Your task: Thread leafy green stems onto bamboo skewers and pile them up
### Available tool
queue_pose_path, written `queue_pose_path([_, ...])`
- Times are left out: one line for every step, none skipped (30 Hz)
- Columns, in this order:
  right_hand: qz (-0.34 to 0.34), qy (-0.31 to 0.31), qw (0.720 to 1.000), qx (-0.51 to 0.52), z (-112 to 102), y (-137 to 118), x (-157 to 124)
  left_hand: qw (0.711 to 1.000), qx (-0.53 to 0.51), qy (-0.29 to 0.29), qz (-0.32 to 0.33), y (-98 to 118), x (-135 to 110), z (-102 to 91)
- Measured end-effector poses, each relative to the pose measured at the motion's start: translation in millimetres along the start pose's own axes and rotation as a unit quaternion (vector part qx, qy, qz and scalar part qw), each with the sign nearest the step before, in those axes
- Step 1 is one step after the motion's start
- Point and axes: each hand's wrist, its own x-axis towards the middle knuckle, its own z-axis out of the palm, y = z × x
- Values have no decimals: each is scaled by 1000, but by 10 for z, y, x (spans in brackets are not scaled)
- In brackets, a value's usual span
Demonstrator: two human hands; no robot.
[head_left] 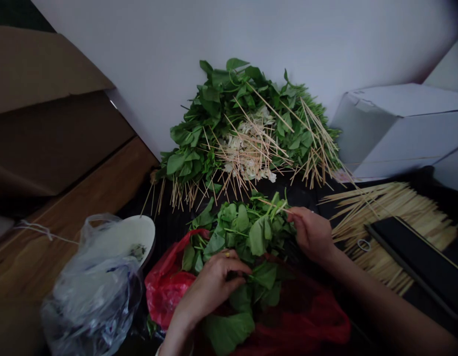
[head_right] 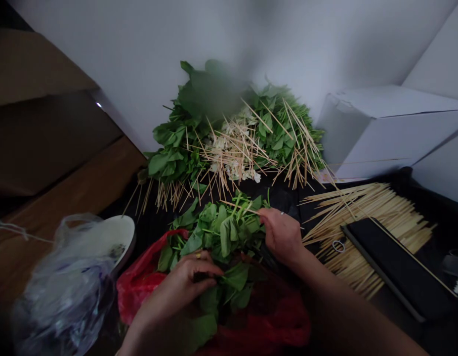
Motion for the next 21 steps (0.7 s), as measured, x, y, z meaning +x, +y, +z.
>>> queue_pose_path([-2,0,1000,2,8,0,-5,999,33,-8,1,7,13,42])
queue_pose_path([-3,0,1000,4,14,-1,-7,998,67,-13,0,9,28,80])
queue_pose_path([-2,0,1000,6,17,-3,-7,995,101,-15,-4,9,43,112])
queue_pose_path([1,0,1000,8,18,-5,-5,991,131,-16,-8,7,56,135])
queue_pose_path([3,-1,1000,10,16,-7,-3,988,155,-14,-11,4,66,150])
queue_pose_path([7,-2,1000,12,13,-9,-1,985,170,-7,-11,2,73,155])
queue_pose_path([11,-5,1000,15,9,-10,0,985,175,5,-10,3,78,150])
queue_pose_path([16,-8,1000,18,6,-12,0,985,168,26,-7,7,83,134])
queue_pose_path([21,-10,1000,20,4,-12,-1,987,150,54,-4,13,88,109])
queue_pose_path([25,-11,999,23,3,-12,-3,988,126,87,-1,20,95,77])
queue_pose_path([29,-11,999,25,3,-12,-6,987,103,127,0,27,104,39])
queue_pose_path([31,-12,999,25,5,-11,-9,982,85,168,-1,33,117,-1])
queue_pose_path([31,-12,999,25,7,-11,-12,975,76,207,-3,34,130,-39])
queue_pose_path([30,-12,999,24,10,-12,-13,967,75,241,-7,28,145,-72])
queue_pose_path([27,-13,999,23,13,-13,-13,961,81,266,-12,16,159,-98])
queue_pose_path([24,-13,999,21,16,-14,-12,956,90,279,-18,-4,171,-115])
queue_pose_path([20,-13,1000,20,19,-15,-10,955,101,279,-26,-29,179,-123])
queue_pose_path([16,-12,1000,19,21,-16,-9,956,113,268,-35,-58,184,-125])
queue_pose_path([13,-11,1000,18,23,-16,-7,958,127,254,-46,-88,184,-121])
queue_pose_path([13,-10,1000,19,24,-16,-7,959,140,241,-60,-116,181,-115])
queue_pose_path([15,-9,1000,21,24,-14,-8,958,152,232,-75,-140,175,-109])
